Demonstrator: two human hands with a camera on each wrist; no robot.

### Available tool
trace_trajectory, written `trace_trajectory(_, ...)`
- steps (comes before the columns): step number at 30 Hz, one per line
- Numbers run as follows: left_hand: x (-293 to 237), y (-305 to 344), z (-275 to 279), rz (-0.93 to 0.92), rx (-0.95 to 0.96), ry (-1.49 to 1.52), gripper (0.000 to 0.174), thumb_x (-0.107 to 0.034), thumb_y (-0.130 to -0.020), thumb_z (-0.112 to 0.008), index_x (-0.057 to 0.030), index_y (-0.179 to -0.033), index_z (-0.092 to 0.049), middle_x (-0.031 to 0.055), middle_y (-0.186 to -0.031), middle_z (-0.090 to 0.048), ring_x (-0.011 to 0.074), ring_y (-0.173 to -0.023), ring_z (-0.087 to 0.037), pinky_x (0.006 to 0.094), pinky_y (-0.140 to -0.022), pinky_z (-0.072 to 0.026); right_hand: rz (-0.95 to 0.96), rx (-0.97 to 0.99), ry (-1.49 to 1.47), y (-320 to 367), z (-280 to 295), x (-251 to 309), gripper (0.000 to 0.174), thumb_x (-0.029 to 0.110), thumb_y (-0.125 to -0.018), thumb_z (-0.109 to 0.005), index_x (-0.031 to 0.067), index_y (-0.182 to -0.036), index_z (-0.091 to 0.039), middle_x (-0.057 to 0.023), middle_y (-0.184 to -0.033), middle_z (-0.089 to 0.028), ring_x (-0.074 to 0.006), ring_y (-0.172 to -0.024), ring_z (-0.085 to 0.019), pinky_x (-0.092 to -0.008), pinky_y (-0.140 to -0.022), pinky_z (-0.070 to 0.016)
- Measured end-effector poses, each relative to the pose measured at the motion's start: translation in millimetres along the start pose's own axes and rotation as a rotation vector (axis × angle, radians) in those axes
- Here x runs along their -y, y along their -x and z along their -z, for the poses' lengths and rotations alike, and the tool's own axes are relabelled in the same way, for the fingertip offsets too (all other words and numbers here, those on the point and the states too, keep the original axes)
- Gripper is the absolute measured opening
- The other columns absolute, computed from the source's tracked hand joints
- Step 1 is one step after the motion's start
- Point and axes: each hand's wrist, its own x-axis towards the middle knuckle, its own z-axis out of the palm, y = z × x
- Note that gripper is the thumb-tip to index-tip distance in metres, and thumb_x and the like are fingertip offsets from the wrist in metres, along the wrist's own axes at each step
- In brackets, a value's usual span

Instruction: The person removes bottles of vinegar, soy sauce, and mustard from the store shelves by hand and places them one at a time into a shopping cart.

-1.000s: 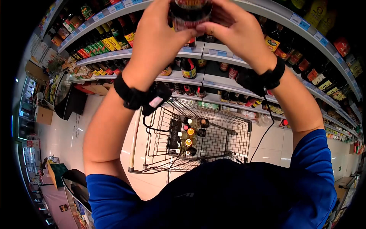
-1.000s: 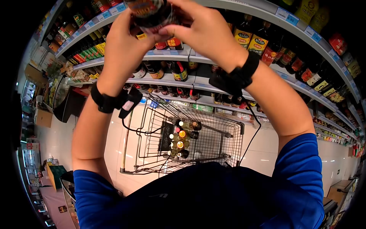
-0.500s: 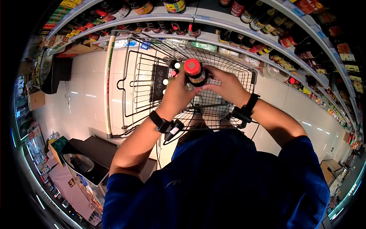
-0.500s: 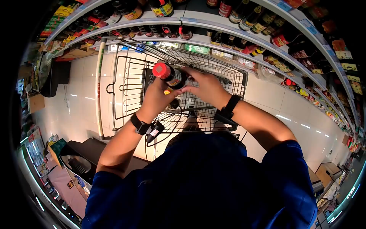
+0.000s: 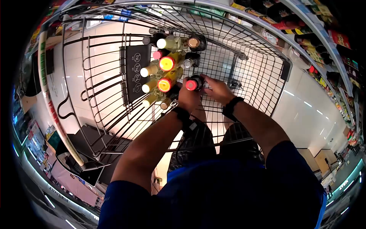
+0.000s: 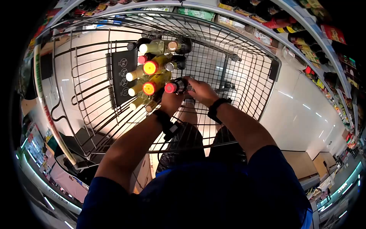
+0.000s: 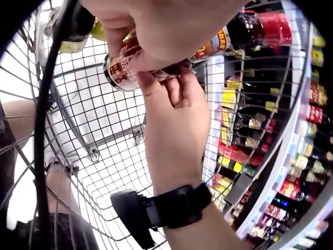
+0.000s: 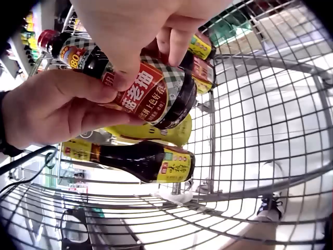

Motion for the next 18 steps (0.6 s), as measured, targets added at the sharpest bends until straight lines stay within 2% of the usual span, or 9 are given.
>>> trace_trajectory(2, 20.7, -15.9, -11.2, 0.023, -0.013, 0.069, 0.056, -0.015, -0.079, -0.074, -0.002, -0.123, -0.043, 0.0201, -0.109, -0.065, 0.0362, -0.104, -0.063, 0.0399, -0.086, -0.0501, -0.034, 0.003, 0.017, -11.1, -10.9, -17.5, 0.064, 0.018, -0.087, -0.069, 0.011, -0.143, -0.039, -0.0192, -0.123, -0.061, -0.0364, -0.111, -0.06, -0.0387, -0.091, -0.0502)
trace_trajectory(3, 28.8, -22.5, -15.1, 0.033, -0.032, 0.134, 0.054, -0.014, -0.079, -0.074, -0.0024, -0.123, -0.044, 0.0194, -0.11, -0.065, 0.0347, -0.105, -0.063, 0.0391, -0.086, -0.05, 0.032, -0.05, 0.019, -18.0, -17.5, -26.6, 0.063, 0.017, -0.087, -0.069, 0.0111, -0.142, -0.039, -0.019, -0.122, -0.061, -0.0361, -0.111, -0.06, -0.0384, -0.091, -0.0504)
trace_trajectory(4, 36.2, -28.7, -17.9, 0.04, -0.029, 0.137, 0.054, -0.014, -0.079, -0.074, -0.0024, -0.123, -0.044, 0.0194, -0.11, -0.065, 0.0347, -0.105, -0.063, 0.0391, -0.086, -0.05, 0.097, -0.106, 0.023, -22.2, -22.8, -34.9, 0.062, 0.015, -0.087, -0.069, 0.0112, -0.142, -0.04, -0.0188, -0.122, -0.062, -0.0357, -0.11, -0.061, -0.038, -0.091, -0.0506)
trace_trajectory(6, 45.2, -37.4, -21.5, 0.11, -0.07, 0.064, 0.052, -0.011, -0.08, -0.072, -0.003, -0.124, -0.045, 0.0169, -0.113, -0.064, 0.0314, -0.106, -0.063, 0.0372, -0.087, -0.0497, 0.087, -0.12, 0.061, -29.2, -29.3, -42.4, 0.061, 0.012, -0.086, -0.069, 0.0116, -0.14, -0.041, -0.0188, -0.121, -0.062, -0.0359, -0.109, -0.061, -0.0383, -0.09, -0.0514)
trace_trajectory(8, 49.1, -38.8, -25.4, 0.112, -0.077, 0.171, 0.051, -0.009, -0.081, -0.07, -0.0033, -0.125, -0.045, 0.0154, -0.113, -0.064, 0.0302, -0.105, -0.063, 0.0364, -0.088, -0.0495, 0.12, -0.168, 0.076, -36.4, -31.1, -42.0, 0.061, 0.012, -0.085, -0.069, 0.012, -0.14, -0.042, -0.0188, -0.119, -0.062, -0.0364, -0.108, -0.061, -0.0393, -0.089, -0.0519)
trace_trajectory(10, 59.7, -45.9, -31.4, 0.053, -0.163, 0.34, 0.053, -0.01, -0.08, -0.071, -0.0037, -0.125, -0.044, 0.0157, -0.113, -0.064, 0.0315, -0.107, -0.063, 0.0367, -0.088, -0.0494, 0.076, -0.145, 0.072, -42.6, -33.9, -45.9, 0.059, 0.01, -0.084, -0.068, 0.0115, -0.138, -0.043, -0.017, -0.122, -0.061, -0.036, -0.107, -0.061, -0.0397, -0.089, -0.0515)
trace_trajectory(12, 72.7, -48.2, -33.6, 0.023, -0.149, 0.319, 0.056, -0.011, -0.08, -0.072, -0.0041, -0.127, -0.043, 0.0169, -0.116, -0.063, 0.032, -0.107, -0.063, 0.0367, -0.089, -0.0498, 0.035, -0.116, 0.065, -44.8, -38.8, -49.6, 0.058, 0.007, -0.084, -0.067, 0.011, -0.137, -0.044, -0.0152, -0.124, -0.06, -0.0355, -0.107, -0.061, -0.0402, -0.09, -0.0511)
trace_trajectory(14, 84.0, -53.1, -36.5, -0.02, -0.205, 0.194, 0.066, -0.011, -0.08, -0.073, -0.0028, -0.135, -0.038, 0.0169, -0.116, -0.064, 0.0305, -0.106, -0.064, 0.0358, -0.088, -0.0505, 0.061, -0.146, 0.092, -48.7, -42.8, -54.0, 0.056, 0.007, -0.083, -0.066, 0.0102, -0.135, -0.045, -0.0154, -0.127, -0.058, -0.0351, -0.109, -0.06, -0.0406, -0.09, -0.0505)
trace_trajectory(18, 94.6, -57.2, -33.9, -0.018, -0.196, 0.107, 0.077, -0.013, -0.079, -0.073, -0.0005, -0.143, -0.03, 0.0162, -0.111, -0.067, 0.0289, -0.102, -0.065, 0.0356, -0.087, -0.0512, 0.138, -0.218, 0.084, -58.8, -57.1, -63.4, 0.057, 0.005, -0.081, -0.067, 0.0084, -0.134, -0.047, -0.0152, -0.126, -0.057, -0.0345, -0.111, -0.058, -0.0398, -0.091, -0.0501)
